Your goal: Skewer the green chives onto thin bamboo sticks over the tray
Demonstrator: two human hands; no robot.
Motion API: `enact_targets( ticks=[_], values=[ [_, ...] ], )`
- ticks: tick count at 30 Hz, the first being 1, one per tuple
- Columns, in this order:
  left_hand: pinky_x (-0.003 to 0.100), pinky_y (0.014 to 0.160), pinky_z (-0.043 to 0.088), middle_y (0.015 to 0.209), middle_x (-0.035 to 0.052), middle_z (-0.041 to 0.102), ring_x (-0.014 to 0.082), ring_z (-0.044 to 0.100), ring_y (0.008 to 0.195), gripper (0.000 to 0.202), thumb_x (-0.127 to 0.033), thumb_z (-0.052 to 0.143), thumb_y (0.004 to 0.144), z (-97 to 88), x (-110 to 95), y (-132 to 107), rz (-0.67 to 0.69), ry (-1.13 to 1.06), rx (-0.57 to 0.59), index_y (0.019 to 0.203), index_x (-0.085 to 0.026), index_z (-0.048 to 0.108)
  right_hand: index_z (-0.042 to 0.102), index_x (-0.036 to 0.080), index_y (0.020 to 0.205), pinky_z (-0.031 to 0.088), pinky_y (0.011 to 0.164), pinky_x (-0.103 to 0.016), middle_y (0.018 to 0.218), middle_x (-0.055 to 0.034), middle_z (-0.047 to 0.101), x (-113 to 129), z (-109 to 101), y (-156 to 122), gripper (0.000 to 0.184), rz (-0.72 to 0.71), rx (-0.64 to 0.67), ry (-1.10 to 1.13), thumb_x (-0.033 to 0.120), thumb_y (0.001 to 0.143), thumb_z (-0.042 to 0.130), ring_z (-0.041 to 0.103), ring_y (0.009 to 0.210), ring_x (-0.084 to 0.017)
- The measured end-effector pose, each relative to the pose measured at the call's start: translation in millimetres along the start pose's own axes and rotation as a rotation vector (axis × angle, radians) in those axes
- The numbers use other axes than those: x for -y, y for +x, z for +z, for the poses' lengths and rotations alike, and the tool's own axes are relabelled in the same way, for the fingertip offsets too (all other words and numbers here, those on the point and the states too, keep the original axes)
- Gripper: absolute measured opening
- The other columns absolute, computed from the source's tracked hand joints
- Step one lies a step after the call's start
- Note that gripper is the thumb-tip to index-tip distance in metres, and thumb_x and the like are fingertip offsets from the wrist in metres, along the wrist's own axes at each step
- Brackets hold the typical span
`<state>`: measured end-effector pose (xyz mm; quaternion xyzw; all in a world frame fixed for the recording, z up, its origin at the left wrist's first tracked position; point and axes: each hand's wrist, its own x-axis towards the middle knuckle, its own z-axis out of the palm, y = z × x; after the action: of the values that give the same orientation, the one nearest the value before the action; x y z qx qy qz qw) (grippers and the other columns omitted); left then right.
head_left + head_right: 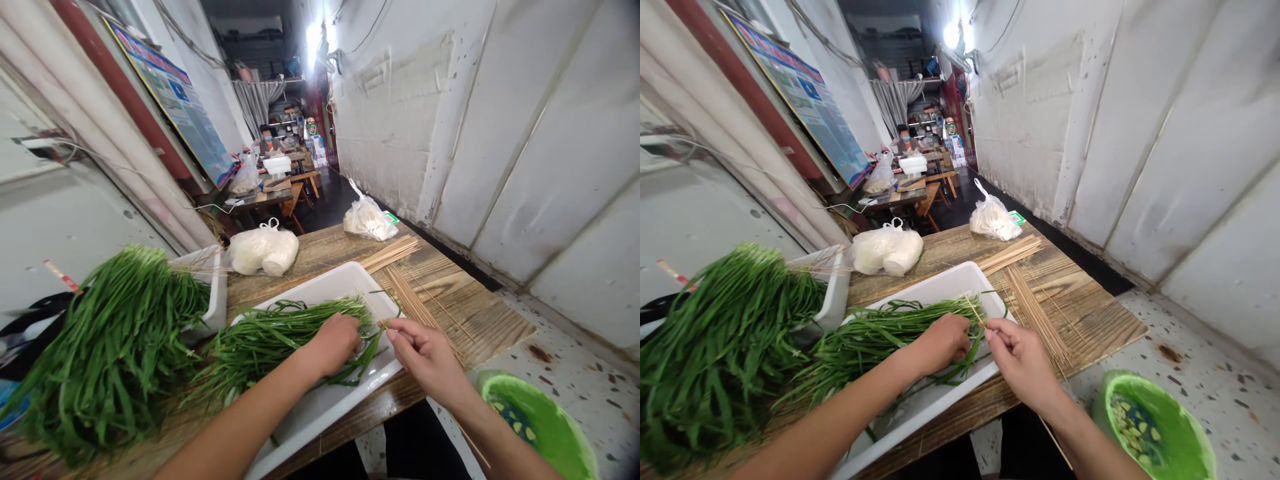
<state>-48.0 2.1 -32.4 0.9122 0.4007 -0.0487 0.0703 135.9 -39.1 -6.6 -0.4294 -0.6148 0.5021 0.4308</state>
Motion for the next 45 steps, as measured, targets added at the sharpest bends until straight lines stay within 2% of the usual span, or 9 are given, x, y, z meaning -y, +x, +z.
enact_targets(
  ticks=[4, 7, 10, 12, 17, 21, 26, 39, 45],
  values=[
    [0.03, 0.068, 0.031, 0.077, 0.0038, 0.06, 0.0203, 0.051, 0.081, 0.006, -0.026, 0.064, 0.068, 2.1, 2, -2, 0.036, -0.023, -0.002, 0.069, -0.021, 0.067, 0.059, 0.008, 0.094, 0.021, 0.041, -0.021, 0.051, 0.0072, 0.031, -3, 0, -1, 0.029, 0.011, 0.001, -0.002, 0.033, 0.082, 0.05, 0.028, 0.044, -0.007],
    [0.031, 0.069, 0.031, 0.073, 0.0041, 0.061, 0.0198, 0.052, 0.08, 0.006, -0.021, 0.061, 0.069, 2.6, 0, -4, 0.054, -0.043, -0.019, 0.065, -0.02, 0.066, 0.06, 0.009, 0.092, 0.021, 0.041, -0.021, 0.052, 0.007, 0.03, -3, 0, -1, 0.026, 0.0, 0.005, -0.008, 0.031, 0.082, 0.05, 0.027, 0.045, -0.007],
    [0.031, 0.072, 0.032, 0.07, 0.0037, 0.063, 0.0185, 0.053, 0.077, 0.01, -0.017, 0.057, 0.069, -1.6, 0, -3, 0.021, -0.175, -0.084, 0.063, -0.019, 0.066, 0.06, 0.01, 0.09, 0.022, 0.041, -0.021, 0.052, 0.0069, 0.031, -2, 0, -1, 0.024, -0.005, 0.006, -0.007, 0.03, 0.083, 0.05, 0.028, 0.045, -0.007],
    [0.029, 0.072, 0.034, 0.07, 0.0025, 0.064, 0.0168, 0.054, 0.074, 0.011, -0.017, 0.056, 0.07, -7.7, 1, -2, -0.08, -0.399, -0.198, 0.066, -0.018, 0.066, 0.06, 0.011, 0.09, 0.022, 0.041, -0.02, 0.052, 0.0069, 0.031, -3, -1, -1, 0.024, -0.009, 0.015, -0.009, 0.03, 0.083, 0.049, 0.028, 0.045, -0.007],
    [0.025, 0.063, 0.04, 0.065, 0.0019, 0.064, 0.0134, 0.054, 0.062, 0.017, -0.031, 0.061, 0.068, -21.9, 4, 3, -0.444, -1.221, -0.578, 0.071, -0.014, 0.065, 0.062, 0.011, 0.093, 0.022, 0.041, -0.02, 0.052, 0.0067, 0.031, -5, 0, 0, 0.024, -0.021, 0.043, -0.036, 0.029, 0.085, 0.048, 0.028, 0.045, -0.007],
    [0.023, 0.061, 0.039, 0.061, 0.0006, 0.062, 0.01, 0.051, 0.058, 0.023, -0.032, 0.07, 0.061, -23.9, 3, 5, -0.518, -1.542, -0.714, 0.072, -0.013, 0.067, 0.063, 0.01, 0.091, 0.021, 0.041, -0.02, 0.053, 0.0056, 0.033, -4, 1, 1, 0.025, -0.026, 0.052, -0.051, 0.03, 0.084, 0.048, 0.028, 0.046, -0.008],
    [0.021, 0.061, 0.039, 0.069, 0.0011, 0.063, 0.0078, 0.052, 0.061, 0.034, -0.027, 0.075, 0.056, -25.3, 1, 5, -0.567, -1.773, -0.741, 0.086, -0.012, 0.068, 0.063, 0.01, 0.089, 0.021, 0.041, -0.021, 0.055, 0.0051, 0.033, -4, 2, 1, 0.026, -0.038, 0.055, -0.062, 0.03, 0.084, 0.048, 0.027, 0.047, -0.008],
    [0.017, 0.055, 0.041, 0.063, 0.001, 0.06, 0.0065, 0.052, 0.058, 0.024, -0.026, 0.075, 0.057, -32.4, -1, 2, -0.544, -1.943, -0.747, 0.072, -0.01, 0.066, 0.063, 0.011, 0.092, 0.022, 0.041, -0.02, 0.056, 0.0045, 0.035, -4, 3, 1, 0.027, -0.014, 0.057, -0.032, 0.032, 0.085, 0.048, 0.029, 0.048, -0.008],
    [0.015, 0.054, 0.042, 0.063, 0.0005, 0.06, 0.0056, 0.052, 0.057, 0.022, -0.024, 0.075, 0.058, -32.4, 2, 1, -0.546, -1.989, -0.749, 0.072, -0.01, 0.065, 0.063, 0.011, 0.094, 0.022, 0.041, -0.02, 0.056, 0.0045, 0.034, -9, 2, 1, 0.027, -0.025, 0.056, -0.053, 0.032, 0.086, 0.047, 0.028, 0.047, -0.008]
  ],
)
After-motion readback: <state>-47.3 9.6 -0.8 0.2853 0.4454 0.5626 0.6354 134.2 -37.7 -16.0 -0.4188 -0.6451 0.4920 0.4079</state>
